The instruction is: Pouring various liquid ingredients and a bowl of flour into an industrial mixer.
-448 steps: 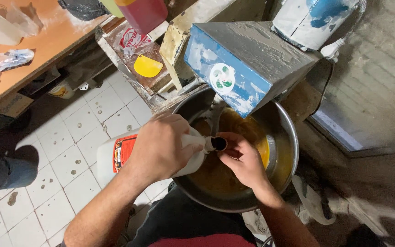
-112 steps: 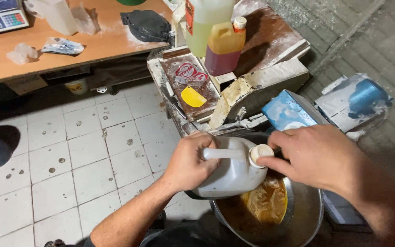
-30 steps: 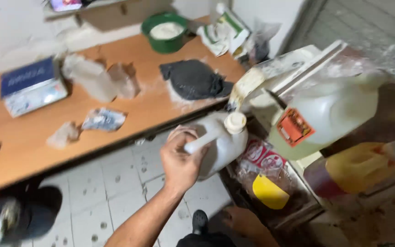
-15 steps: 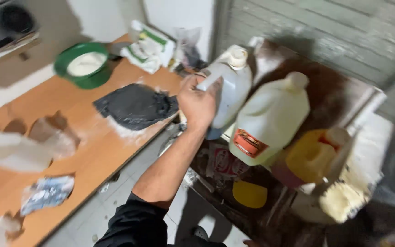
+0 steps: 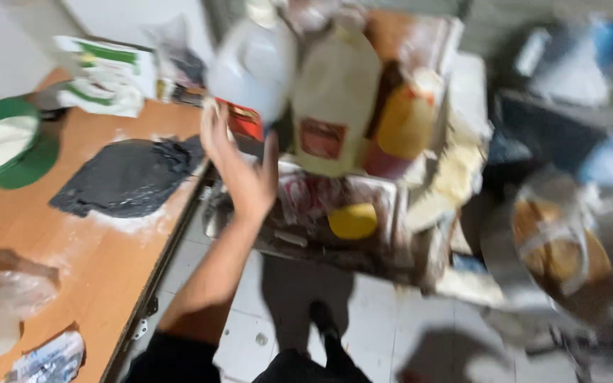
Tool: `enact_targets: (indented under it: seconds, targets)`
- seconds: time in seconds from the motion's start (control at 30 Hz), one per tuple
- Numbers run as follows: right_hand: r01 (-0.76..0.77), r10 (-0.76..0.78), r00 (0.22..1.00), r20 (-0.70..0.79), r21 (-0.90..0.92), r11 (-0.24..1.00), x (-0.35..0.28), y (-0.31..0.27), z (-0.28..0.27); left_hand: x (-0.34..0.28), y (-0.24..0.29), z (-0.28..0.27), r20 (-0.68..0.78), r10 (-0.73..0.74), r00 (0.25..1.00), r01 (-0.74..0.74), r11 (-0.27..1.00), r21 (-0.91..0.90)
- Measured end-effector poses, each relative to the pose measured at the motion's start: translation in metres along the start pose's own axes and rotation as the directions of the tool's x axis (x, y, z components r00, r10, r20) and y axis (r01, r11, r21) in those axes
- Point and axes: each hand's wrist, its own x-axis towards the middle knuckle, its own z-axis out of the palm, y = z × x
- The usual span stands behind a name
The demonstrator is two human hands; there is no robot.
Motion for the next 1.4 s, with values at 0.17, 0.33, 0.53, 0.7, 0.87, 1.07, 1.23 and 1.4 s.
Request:
enact_targets:
  seconds: [0.17, 0.33, 0.53, 0.7, 0.87, 1.07, 1.23, 1.4]
  targets:
    - [-0.005, 0.095, 0.95, -0.297, 0.288, 0.958, -0.071, -0.147, 0.047, -0.197, 0.069, -0.046, 0.61, 0.261, 0.748, 0.137, 0.839, -0.527]
    - [0.009, -0.056, 0.868, -0.493, -0.097, 0.995, -0.167, -0.33, 0.095, -0.233, 0.165, -0.06, 0.662, 0.607, 0.439, 0.089, 0.704, -0.705]
    - [-0.296, -0.158, 0.776, -0.61, -0.575, 0.763, -0.292, -0.245, 0.0, -0.244, 0.148, -0.053, 0.939, 0.144, 0.314, 0.183, 0.961, -0.209]
    - [-0.815, 0.296, 0.576, -0.762, -0.562, 0.14, -0.404, -0.218, -0.064, -0.336, 0.133, -0.087, 0.999, -0.01, 0.047, 0.105, 0.994, 0.005]
    - [-0.751, 0.675, 0.556, -0.485, -0.642, 0.157, -0.402, -0.144, -0.088, -0.44, 0.184, -0.128, 0.86, -0.017, -0.509, 0.149, 0.983, 0.108]
    - [-0.273, -0.679, 0.578, -0.452, -0.892, 0.362, -0.331, 0.07, -0.135, -0.452, 0.251, -0.161, 0.793, 0.151, -0.59, 0.114, 0.988, -0.104]
    - [-0.028, -0.273, 0.894, -0.356, -0.652, 0.757, -0.372, -0.222, -0.044, -0.391, 0.314, -0.209, 0.877, 0.224, -0.425, 0.733, 0.653, 0.188]
    - [0.367, -0.366, 0.93, -0.033, 0.018, 0.93, -0.369, -0.31, 0.037, -0.427, 0.28, -0.22, 0.824, 0.486, -0.292, 0.94, -0.013, 0.34]
